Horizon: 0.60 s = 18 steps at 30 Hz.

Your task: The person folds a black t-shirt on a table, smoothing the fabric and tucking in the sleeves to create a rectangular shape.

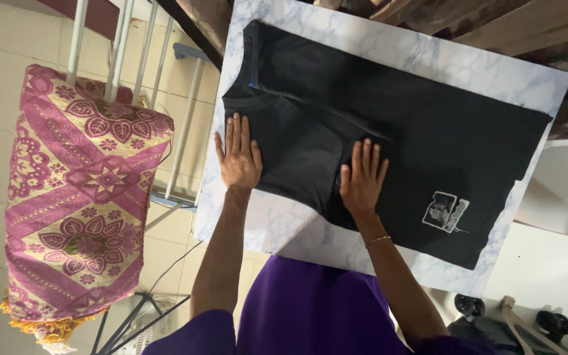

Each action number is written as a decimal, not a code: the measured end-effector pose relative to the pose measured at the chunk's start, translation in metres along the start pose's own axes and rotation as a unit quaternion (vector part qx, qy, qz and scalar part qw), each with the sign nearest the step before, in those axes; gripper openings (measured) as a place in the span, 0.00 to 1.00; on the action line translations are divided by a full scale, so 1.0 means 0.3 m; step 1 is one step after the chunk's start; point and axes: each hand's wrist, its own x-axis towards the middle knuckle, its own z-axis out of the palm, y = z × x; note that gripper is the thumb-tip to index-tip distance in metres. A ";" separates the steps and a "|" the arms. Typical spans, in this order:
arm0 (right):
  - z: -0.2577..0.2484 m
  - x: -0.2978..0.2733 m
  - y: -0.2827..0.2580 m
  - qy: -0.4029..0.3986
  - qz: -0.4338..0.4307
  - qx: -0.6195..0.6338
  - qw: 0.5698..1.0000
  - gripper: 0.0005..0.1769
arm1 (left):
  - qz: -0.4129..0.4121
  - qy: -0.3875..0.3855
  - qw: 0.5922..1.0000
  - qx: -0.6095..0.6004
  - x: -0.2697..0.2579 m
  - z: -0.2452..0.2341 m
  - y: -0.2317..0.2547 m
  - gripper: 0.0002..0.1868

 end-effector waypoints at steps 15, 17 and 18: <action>-0.010 -0.103 -0.131 -0.017 -0.148 0.078 0.986 0.36 | 0.073 -0.201 0.977 0.004 -0.101 0.123 0.283 0.30; -0.018 -0.119 -0.113 -0.025 -0.156 0.070 0.985 0.37 | 0.154 -0.101 0.981 -0.066 -0.167 0.129 0.332 0.30; -0.018 -0.121 -0.110 -0.033 -0.159 0.061 0.985 0.37 | 0.151 -0.099 0.982 -0.063 -0.168 0.127 0.312 0.30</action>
